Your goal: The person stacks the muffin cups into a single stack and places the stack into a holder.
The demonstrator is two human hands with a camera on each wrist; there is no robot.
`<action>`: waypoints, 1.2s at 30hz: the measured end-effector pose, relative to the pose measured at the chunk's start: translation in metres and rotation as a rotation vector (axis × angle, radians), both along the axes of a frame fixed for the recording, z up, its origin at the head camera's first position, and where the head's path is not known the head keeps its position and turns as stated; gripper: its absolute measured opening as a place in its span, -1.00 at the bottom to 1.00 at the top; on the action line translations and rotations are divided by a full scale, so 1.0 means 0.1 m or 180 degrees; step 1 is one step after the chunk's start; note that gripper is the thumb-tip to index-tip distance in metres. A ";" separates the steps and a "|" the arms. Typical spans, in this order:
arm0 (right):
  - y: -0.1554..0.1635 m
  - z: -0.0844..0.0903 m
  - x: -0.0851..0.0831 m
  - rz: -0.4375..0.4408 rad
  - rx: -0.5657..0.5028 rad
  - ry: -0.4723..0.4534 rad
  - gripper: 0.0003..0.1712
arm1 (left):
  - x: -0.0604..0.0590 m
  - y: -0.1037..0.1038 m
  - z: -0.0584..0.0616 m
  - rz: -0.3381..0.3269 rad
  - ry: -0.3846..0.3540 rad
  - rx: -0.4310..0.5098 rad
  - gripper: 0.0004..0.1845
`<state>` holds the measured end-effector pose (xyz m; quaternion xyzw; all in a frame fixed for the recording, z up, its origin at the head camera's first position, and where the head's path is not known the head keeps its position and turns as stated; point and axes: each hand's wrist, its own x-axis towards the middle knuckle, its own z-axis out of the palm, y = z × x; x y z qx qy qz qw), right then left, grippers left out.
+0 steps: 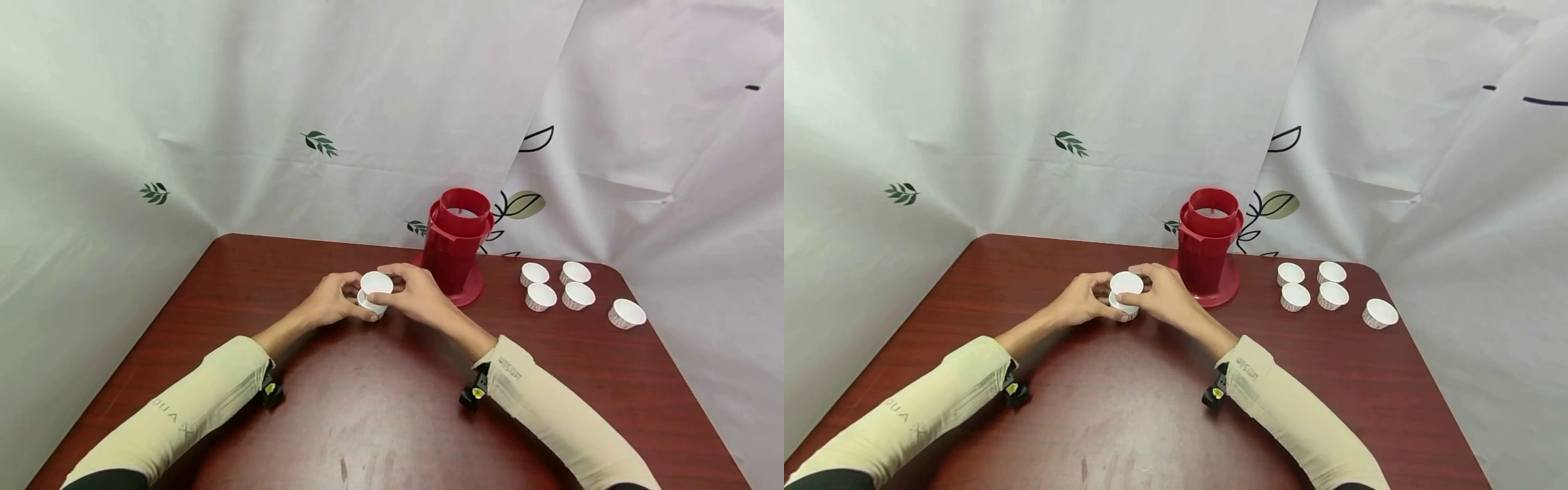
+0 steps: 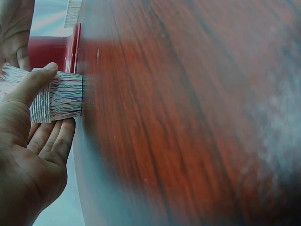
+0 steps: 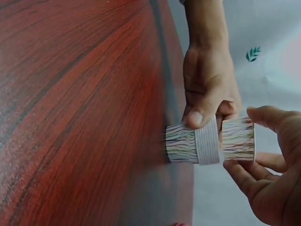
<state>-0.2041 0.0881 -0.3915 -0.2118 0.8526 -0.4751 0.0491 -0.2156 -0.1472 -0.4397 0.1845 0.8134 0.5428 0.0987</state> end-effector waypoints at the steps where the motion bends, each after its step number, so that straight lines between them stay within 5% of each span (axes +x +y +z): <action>1: -0.01 -0.01 0.00 0.0005 0.0007 -0.0010 -0.32 | 0.00 0.00 0.00 -0.0002 0.0004 -0.0003 -0.51; 14: -0.02 -0.19 -0.02 0.0047 0.0127 -0.0133 -0.22 | -0.02 0.00 0.00 0.0042 0.0013 -0.0068 -0.45; 28: 0.01 -0.36 -0.13 0.0193 0.0221 0.0075 -0.32 | -0.02 0.00 0.01 0.0047 0.0005 -0.0054 -0.39; 36: 0.01 -0.27 -0.12 0.0115 0.0303 -0.0063 -0.31 | -0.03 0.00 0.01 0.0046 -0.0008 -0.0065 -0.39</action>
